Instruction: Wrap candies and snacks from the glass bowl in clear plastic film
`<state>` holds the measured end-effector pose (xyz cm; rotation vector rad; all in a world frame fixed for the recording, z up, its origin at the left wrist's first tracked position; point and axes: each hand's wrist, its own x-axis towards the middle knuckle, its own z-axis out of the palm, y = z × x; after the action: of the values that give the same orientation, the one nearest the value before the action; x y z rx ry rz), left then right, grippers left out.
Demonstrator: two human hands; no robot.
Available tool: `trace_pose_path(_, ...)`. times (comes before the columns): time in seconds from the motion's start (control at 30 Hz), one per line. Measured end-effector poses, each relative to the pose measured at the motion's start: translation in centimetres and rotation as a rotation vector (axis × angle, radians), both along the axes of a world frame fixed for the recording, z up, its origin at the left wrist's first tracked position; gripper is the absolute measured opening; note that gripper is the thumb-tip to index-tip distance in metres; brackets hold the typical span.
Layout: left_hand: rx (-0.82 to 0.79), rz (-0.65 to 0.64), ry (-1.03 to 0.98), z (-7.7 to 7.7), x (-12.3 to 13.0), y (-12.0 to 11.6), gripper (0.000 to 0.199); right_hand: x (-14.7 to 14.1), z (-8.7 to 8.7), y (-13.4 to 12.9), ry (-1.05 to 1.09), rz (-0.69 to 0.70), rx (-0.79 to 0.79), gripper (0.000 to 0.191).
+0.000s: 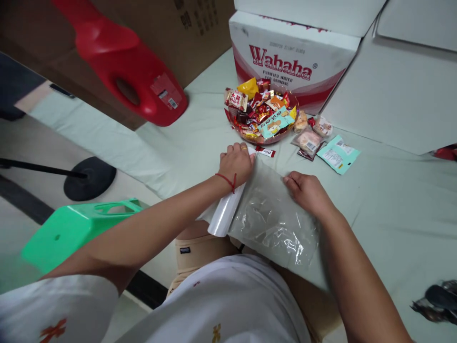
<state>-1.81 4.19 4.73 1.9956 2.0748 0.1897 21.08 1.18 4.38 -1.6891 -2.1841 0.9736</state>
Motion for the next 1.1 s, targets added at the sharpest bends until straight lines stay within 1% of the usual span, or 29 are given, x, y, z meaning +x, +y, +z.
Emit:
trace_pose_path(0.1, 0.002, 0.012, -0.007, -0.2, 0.8, 0.1, 0.046, 0.3, 0.5, -1.3, -0.017, -0.053, 0.022, 0.04)
trace_pose_path(0.17, -0.012, 0.041, -0.017, -0.2, 1.1, 0.3, 0.046, 1.1, 1.0, -2.4, -0.031, -0.144, 0.022, 0.04)
trace_pose_path(0.23, -0.028, 0.073, -0.029, -0.1, 1.1, 0.7, 0.047, 2.2, 1.7, -3.9, -0.042, -0.253, -0.003, 0.04)
trace_pose_path(0.3, -0.04, 0.086, -0.036, 0.2, 1.0, 0.9, 0.047, 3.5, 2.4, -5.7, -0.055, -0.331, -0.024, 0.043)
trace_pose_path(0.4, -0.071, 0.049, -0.019, 0.8, 0.6, 1.1, 0.048, 5.8, 3.0, -8.5, -0.087, -0.417, -0.015, 0.046)
trace_pose_path(0.53, -0.143, 0.022, 0.026, 1.9, -0.3, 1.0, 0.047, 9.9, 2.7, -11.8, -0.144, -0.543, -0.066, 0.05)
trace_pose_path(0.63, -0.104, 0.009, 0.081, 3.2, -1.4, 1.0, 0.048, 12.3, 2.3, -13.3, -0.134, -0.563, -0.089, 0.052)
trace_pose_path(0.73, -0.02, -0.027, 0.186, 4.3, -2.9, 1.1, 0.057, 12.8, 2.3, -13.7, -0.112, -0.563, -0.081, 0.051)
trace_pose_path(0.8, 0.024, -0.051, 0.244, 4.4, -4.0, 1.2, 0.067, 12.0, 2.6, -13.5, -0.098, -0.55, -0.062, 0.051)
trace_pose_path(0.87, 0.016, -0.08, 0.262, 3.7, -5.0, 1.1, 0.068, 10.8, 3.1, -12.9, -0.072, -0.511, -0.048, 0.052)
trace_pose_path(0.93, -0.023, -0.089, 0.222, 2.5, -5.9, 0.7, 0.06, 9.6, 3.5, -12.1, -0.028, -0.441, -0.041, 0.051)
trace_pose_path(0.97, -0.008, -0.087, 0.188, 1.8, -6.3, 0.5, 0.056, 9.1, 3.7, -11.6, -0.001, -0.401, -0.041, 0.051)
trace_pose_path(1.0, 0.041, -0.089, 0.149, 1.1, -6.5, 0.1, 0.054, 8.7, 3.9, -11.0, 0.028, -0.364, -0.043, 0.05)
trace_pose_path(1.03, 0.125, -0.084, 0.101, 0.6, -6.5, -0.3, 0.052, 8.4, 4.0, -10.3, 0.059, -0.329, -0.048, 0.05)
trace_pose_path(1.1, 0.342, -0.104, -0.034, -0.1, -6.0, -1.5, 0.045, 7.9, 4.0, -8.8, 0.126, -0.262, -0.072, 0.049)
